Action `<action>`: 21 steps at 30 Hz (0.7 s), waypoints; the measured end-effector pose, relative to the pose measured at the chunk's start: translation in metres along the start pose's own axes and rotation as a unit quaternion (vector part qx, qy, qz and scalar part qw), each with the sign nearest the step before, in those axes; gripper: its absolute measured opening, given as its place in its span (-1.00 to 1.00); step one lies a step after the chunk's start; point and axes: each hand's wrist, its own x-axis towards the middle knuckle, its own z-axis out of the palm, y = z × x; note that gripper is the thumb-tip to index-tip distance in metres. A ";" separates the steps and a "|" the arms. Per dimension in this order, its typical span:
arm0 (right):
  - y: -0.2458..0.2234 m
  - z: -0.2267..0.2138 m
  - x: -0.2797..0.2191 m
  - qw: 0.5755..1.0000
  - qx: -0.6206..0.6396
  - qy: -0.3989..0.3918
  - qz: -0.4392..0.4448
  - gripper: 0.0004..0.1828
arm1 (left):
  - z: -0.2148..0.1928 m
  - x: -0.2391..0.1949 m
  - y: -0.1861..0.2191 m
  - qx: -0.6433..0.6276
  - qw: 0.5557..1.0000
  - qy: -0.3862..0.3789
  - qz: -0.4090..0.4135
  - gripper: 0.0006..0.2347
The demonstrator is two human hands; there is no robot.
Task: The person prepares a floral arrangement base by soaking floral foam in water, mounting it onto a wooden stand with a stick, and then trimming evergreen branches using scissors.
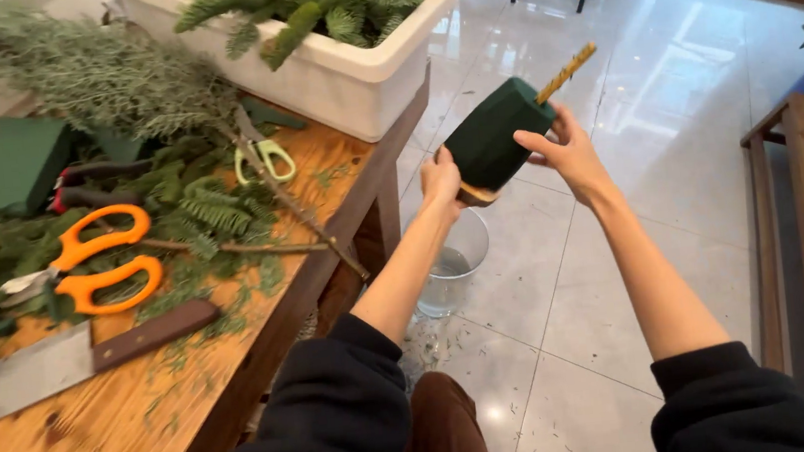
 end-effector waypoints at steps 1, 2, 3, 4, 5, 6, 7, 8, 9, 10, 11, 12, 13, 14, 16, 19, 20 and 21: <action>0.014 -0.003 0.007 1.000 0.000 0.002 0.002 -0.12 | -0.002 0.013 -0.005 0.001 1.000 -0.001 -0.002 -0.46; 0.028 -0.004 0.013 0.999 0.039 0.012 0.031 -0.05 | -0.006 0.024 -0.010 0.149 0.988 0.036 0.013 -0.46; 0.042 -0.005 0.018 0.995 0.078 0.023 0.061 0.02 | -0.010 0.035 -0.015 0.293 0.953 0.070 0.027 -0.45; 0.049 -0.002 0.021 0.995 0.079 0.023 0.065 0.02 | -0.010 0.039 -0.015 0.294 0.953 0.071 0.023 -0.45; 0.055 0.002 0.024 0.989 0.112 0.025 0.090 0.02 | -0.011 0.042 -0.014 0.347 0.933 0.079 0.055 -0.47; 0.061 0.007 0.027 0.982 0.145 0.026 0.115 0.02 | -0.013 0.045 -0.012 0.399 0.909 0.086 0.087 -0.48; 0.069 0.011 0.030 0.982 0.146 0.025 0.119 0.02 | -0.006 0.014 0.011 0.400 0.908 0.088 0.084 -0.48; 0.077 0.016 0.033 0.976 0.175 0.036 0.123 0.00 | -0.001 -0.017 0.035 0.411 0.903 0.079 0.097 -0.51; 0.085 0.022 0.035 0.969 0.205 0.046 0.128 -0.02 | 0.005 -0.048 0.059 0.422 0.897 0.070 0.110 -0.55; 0.087 0.026 0.036 0.969 0.206 0.044 0.132 -0.02 | 0.002 -0.031 0.052 0.423 0.897 0.073 0.106 -0.55; 0.089 0.030 0.037 0.966 0.218 0.051 0.129 -0.03 | -0.002 -0.015 0.046 0.436 0.889 0.072 0.124 -0.56; 0.089 0.033 0.038 0.964 0.230 0.059 0.124 -0.05 | -0.004 0.002 0.041 0.448 0.880 0.069 0.143 -0.57; 0.089 0.037 0.039 0.963 0.231 0.058 0.125 -0.05 | -0.005 0.009 0.039 0.450 0.879 0.071 0.142 -0.57; 0.087 0.039 0.039 0.960 0.235 0.074 0.134 -0.01 | -0.005 0.017 0.037 0.458 0.874 0.066 0.150 -0.56; 0.092 0.041 0.042 0.956 0.239 0.090 0.144 0.02 | -0.003 0.020 0.040 0.467 0.868 0.062 0.157 -0.56; 0.093 0.042 0.039 0.945 0.271 0.116 0.142 -0.01 | 0.001 -0.011 0.066 0.468 0.863 0.046 0.184 -0.50; 0.081 0.043 0.034 0.935 0.304 0.114 0.142 0.04 | 0.004 -0.031 0.083 0.463 0.870 0.018 0.166 -0.44; 0.069 0.044 0.029 0.924 0.336 0.111 0.143 0.10 | 0.007 -0.051 0.101 0.458 0.877 -0.009 0.148 -0.36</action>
